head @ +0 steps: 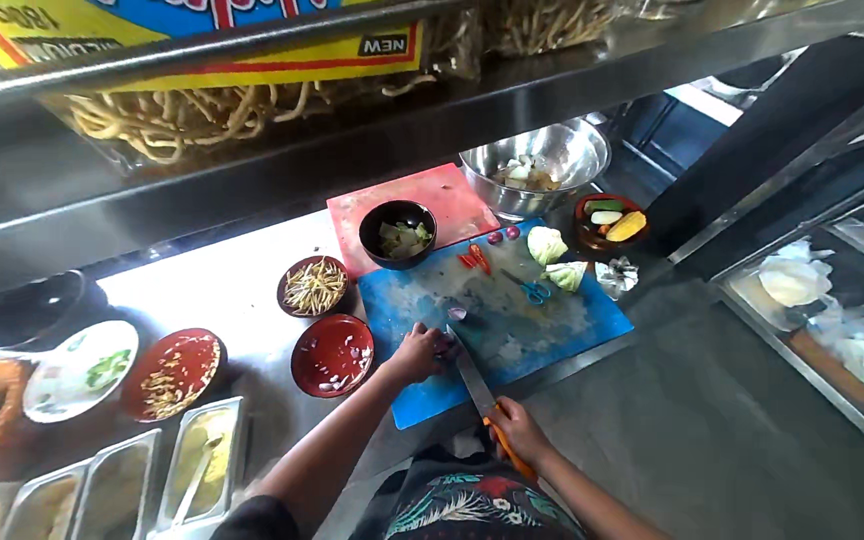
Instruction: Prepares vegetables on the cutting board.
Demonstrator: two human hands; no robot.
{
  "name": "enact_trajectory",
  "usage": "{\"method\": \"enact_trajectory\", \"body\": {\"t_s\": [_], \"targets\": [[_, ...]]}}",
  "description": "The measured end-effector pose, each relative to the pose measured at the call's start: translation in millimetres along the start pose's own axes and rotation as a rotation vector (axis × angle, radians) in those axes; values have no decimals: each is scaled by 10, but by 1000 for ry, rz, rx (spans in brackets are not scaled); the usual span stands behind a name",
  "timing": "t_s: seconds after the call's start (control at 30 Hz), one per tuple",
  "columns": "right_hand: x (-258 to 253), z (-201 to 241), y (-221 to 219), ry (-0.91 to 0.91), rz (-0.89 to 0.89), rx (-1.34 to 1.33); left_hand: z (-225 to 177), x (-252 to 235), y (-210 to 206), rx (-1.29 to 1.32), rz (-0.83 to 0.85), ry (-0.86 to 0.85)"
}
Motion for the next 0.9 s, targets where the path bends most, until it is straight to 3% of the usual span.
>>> {"method": "enact_trajectory", "body": {"t_s": [0.1, 0.3, 0.67, 0.9], "targets": [[-114, 110, -124, -2, 27, -15, -15, 47, -55, 104, -66, 67], [-231, 243, -169, 66, 40, 20, 114, 65, -154, 305, -252, 31], [-272, 407, -6, 55, 151, 17, 184, 37, -303, 505, -345, 35], [-289, 1166, -125, 154, 277, 242, 251, 477, 209, 641, -585, 135]]}}
Point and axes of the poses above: each hand's wrist, its own x-axis away from the middle knuckle, its own y-axis out of the back of the hand, z = x × y, the point moved 3 cm from there along -x, towards the middle knuckle, and after that the axes turned 2 degrees about x, right-handed, at the moved point
